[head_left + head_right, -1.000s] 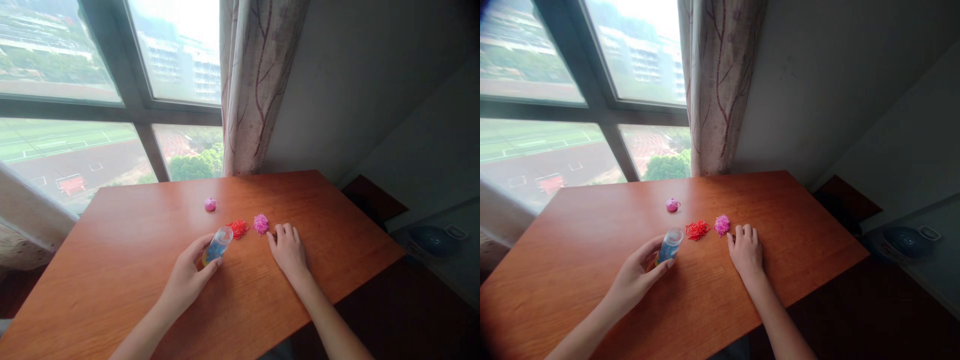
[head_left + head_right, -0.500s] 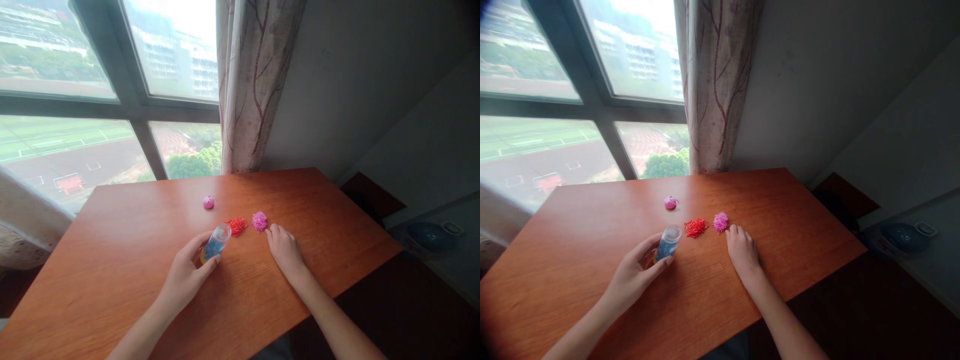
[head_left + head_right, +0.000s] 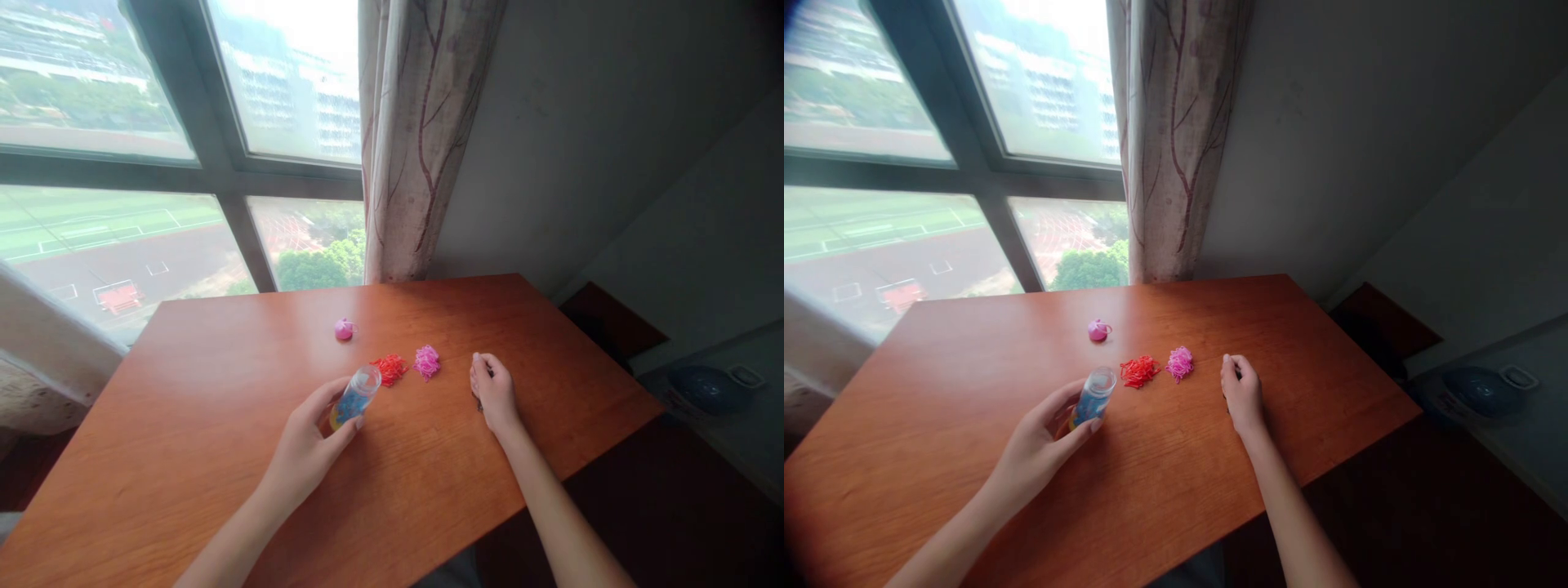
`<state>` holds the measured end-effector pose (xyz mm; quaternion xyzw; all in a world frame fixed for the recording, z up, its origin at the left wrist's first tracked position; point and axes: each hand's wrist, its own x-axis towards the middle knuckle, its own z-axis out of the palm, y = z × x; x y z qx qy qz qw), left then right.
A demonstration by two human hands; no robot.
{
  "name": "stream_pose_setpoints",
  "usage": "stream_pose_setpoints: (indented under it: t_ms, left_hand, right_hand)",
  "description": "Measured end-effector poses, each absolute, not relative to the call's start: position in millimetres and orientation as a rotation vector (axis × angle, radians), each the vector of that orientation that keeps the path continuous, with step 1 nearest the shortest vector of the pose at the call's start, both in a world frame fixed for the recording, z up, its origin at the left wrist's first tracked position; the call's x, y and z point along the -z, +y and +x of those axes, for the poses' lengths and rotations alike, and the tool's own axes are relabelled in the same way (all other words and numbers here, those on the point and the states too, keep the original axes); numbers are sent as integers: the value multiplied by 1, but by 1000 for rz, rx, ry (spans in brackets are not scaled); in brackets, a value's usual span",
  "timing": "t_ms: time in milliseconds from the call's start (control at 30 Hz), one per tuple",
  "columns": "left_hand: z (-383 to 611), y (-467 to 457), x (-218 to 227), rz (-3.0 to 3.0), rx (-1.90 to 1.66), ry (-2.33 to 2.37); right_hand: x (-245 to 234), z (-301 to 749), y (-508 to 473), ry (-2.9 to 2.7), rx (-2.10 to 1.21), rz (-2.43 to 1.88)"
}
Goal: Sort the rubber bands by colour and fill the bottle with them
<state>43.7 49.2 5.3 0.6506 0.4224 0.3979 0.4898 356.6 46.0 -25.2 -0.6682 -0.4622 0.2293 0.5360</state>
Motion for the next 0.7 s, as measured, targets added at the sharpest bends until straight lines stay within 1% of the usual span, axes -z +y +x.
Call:
stream_pose_setpoints:
  t_ms: [133, 267, 700]
  left_hand:
    - [43, 49, -4, 1561, -965, 1032]
    - [43, 49, -2, 1582, -957, 1025]
    - [41, 49, -2, 1622, -943, 1031]
  right_hand:
    - [23, 362, 50, -1015, -606, -1520]
    - [22, 368, 50, -1034, -563, -1532]
    - [26, 356, 41, -1527, -63, -1875]
